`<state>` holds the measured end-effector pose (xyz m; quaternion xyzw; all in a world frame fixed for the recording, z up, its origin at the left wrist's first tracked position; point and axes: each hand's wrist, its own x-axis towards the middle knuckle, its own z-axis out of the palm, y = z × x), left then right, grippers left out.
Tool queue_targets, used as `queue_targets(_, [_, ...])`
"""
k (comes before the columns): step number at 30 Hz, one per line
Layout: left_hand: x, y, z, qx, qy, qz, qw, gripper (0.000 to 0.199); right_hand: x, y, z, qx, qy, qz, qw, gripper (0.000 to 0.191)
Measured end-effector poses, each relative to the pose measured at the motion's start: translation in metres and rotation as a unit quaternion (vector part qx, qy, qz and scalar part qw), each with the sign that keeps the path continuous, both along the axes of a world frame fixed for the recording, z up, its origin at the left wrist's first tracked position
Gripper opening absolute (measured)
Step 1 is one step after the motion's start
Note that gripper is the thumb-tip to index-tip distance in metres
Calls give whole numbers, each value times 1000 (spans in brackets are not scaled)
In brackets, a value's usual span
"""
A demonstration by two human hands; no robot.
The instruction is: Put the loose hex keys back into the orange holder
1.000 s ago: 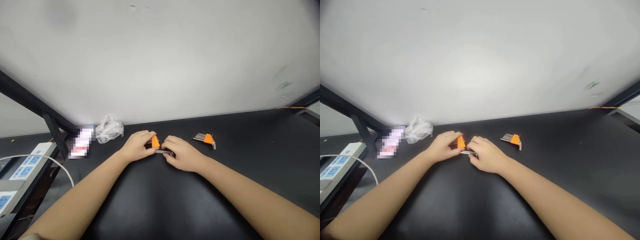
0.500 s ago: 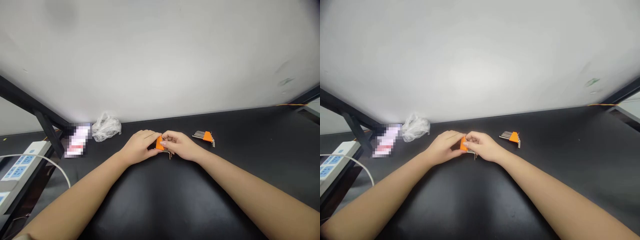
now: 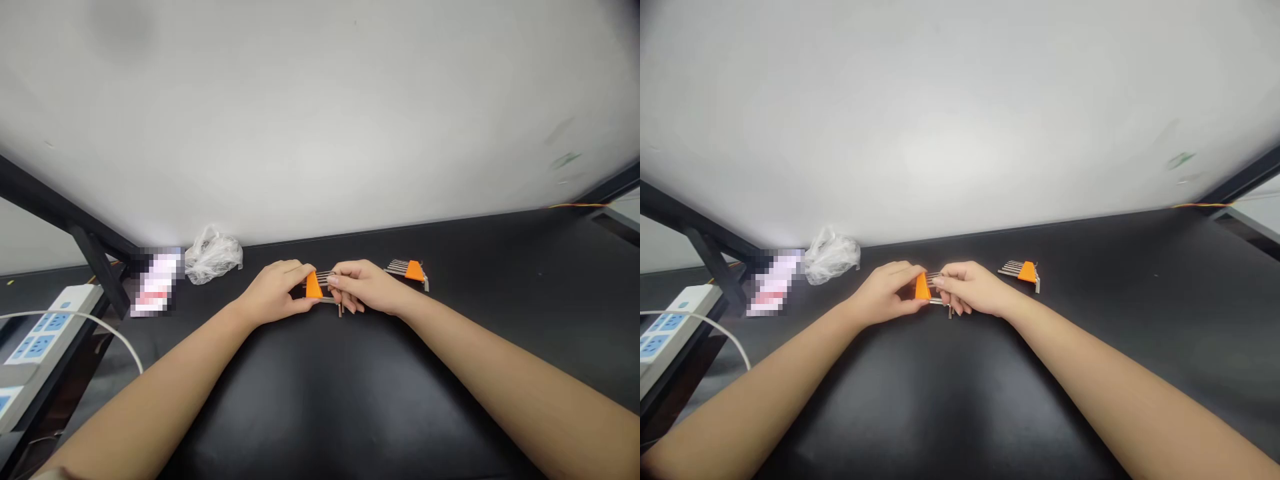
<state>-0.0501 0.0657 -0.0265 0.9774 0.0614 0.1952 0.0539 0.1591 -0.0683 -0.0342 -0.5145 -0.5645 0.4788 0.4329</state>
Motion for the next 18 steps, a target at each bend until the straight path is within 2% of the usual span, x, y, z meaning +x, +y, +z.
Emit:
queue_targets(3, [-1,2,1,-6,5,0,1000,33,0,-1,-1,4,-27,-20,999,39])
queue_targets(7, [-5,12,2,-28,1,14,1000,33,6,-1,-5,-5,25,-81,996,43])
queue_targets(10, [-7,19,1,-57,-29,32,997,32,11,-1,-9,-36,10,-122,992,46])
queue_targets(14, [-6,22,-3,-73,-44,52,995,35,7,-3,-9,-50,-122,-145,981,47])
queue_targets(18, [-7,22,-4,-80,-37,54,995,36,1,-10,-5,33,-299,-174,938,42])
